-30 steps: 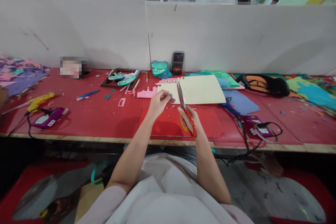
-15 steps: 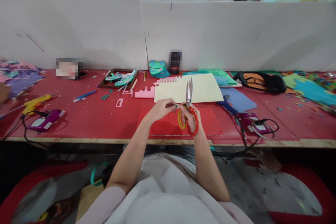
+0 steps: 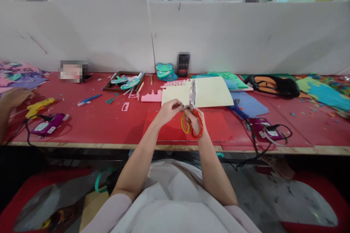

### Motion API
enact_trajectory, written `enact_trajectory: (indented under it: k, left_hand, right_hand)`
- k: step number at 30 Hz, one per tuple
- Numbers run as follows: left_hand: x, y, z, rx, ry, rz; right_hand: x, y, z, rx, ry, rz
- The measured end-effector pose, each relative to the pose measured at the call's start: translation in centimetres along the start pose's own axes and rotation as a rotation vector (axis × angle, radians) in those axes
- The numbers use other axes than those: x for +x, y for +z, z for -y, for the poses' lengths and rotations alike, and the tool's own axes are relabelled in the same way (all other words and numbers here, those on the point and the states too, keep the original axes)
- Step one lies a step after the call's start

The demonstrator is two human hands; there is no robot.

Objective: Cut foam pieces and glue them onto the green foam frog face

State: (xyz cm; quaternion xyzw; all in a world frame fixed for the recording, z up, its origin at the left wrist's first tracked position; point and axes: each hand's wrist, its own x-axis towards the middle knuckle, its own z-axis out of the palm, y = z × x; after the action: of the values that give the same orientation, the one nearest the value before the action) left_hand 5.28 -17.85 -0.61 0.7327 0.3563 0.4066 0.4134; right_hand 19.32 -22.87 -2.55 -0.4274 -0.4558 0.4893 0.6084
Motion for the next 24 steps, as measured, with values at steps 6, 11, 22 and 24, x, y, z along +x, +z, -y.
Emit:
enact_trajectory:
  k: [6,11,22,24]
  left_hand:
    - [0.1,0.4,0.7,-0.156,-0.069,-0.110]
    - [0.0,0.9,0.5,-0.210,-0.145,-0.190]
    - [1.0,-0.4,-1.5,-0.206,-0.067,-0.330]
    - [1.1,-0.7,-1.9,-0.193,-0.054,-0.358]
  right_hand:
    - [0.0,1.2,-0.1,0.045,-0.023,-0.083]
    - [-0.4,1.6,-0.4,0.064,-0.052,-0.112]
    - [-0.1,2.0,-0.6,-0.153,-0.127,0.015]
    - [-0.2,2.1,-0.7,-0.178,-0.119,0.035]
